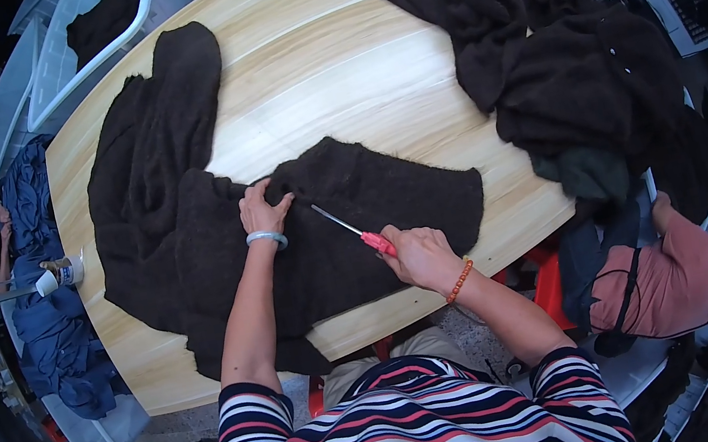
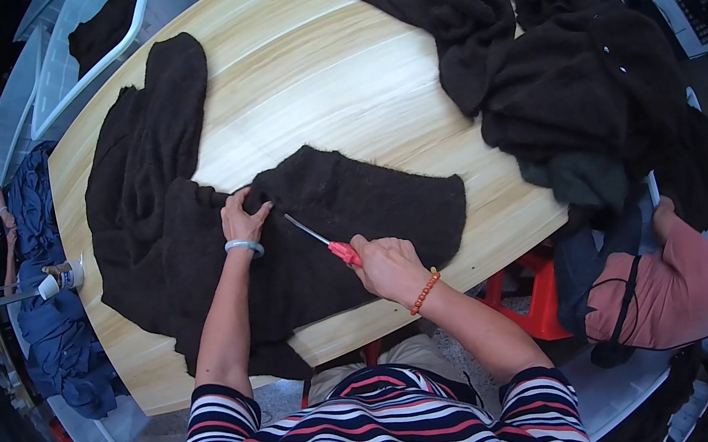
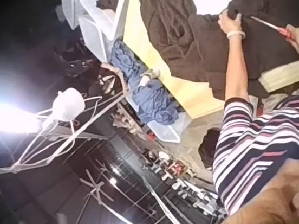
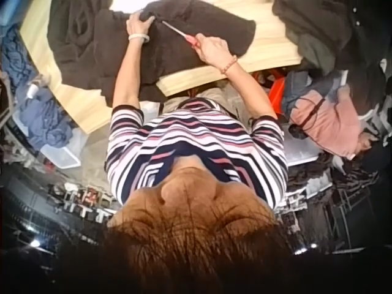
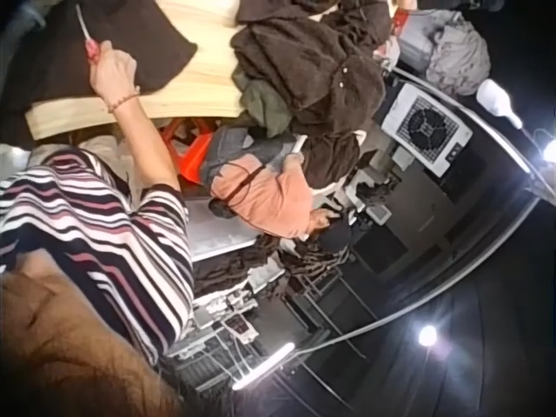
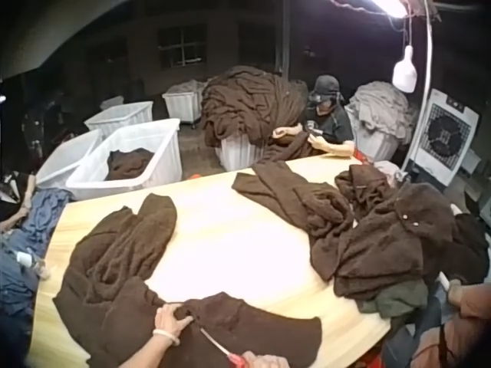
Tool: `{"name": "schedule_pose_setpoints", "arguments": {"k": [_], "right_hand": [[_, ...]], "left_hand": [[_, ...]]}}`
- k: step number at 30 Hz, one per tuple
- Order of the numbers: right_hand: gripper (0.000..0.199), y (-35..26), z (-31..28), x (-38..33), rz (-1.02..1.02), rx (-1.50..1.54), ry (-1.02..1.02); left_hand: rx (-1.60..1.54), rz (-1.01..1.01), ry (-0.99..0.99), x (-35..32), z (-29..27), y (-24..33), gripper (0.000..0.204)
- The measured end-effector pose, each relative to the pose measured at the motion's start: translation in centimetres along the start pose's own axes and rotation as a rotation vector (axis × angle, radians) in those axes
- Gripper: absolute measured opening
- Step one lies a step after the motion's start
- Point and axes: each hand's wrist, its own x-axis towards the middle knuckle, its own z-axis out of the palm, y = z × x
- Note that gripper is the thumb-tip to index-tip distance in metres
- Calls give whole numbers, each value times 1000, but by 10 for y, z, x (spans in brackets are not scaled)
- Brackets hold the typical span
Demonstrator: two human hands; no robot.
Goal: Trimming loose threads and excess fabric from brown and blue garments using a pair of scissors.
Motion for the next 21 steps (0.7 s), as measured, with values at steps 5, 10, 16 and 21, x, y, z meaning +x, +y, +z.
{"name": "schedule_pose_setpoints", "arguments": {"k": [5, 10, 16, 21], "right_hand": [[22, -2, 9, 19, -22, -78, 34], [24, -12, 6, 33, -6, -57, -8], [23, -12, 4, 33, -84, -44, -135], [24, -18, 2, 32, -15, -22, -99]], "left_hand": [[-6, 5, -15, 6, 20, -10, 40], [-249, -103, -143, 1, 19, -22, 31], [-631, -193, -348, 2, 7, -32, 38], [-705, -164, -351, -1, 4, -38, 33]]}}
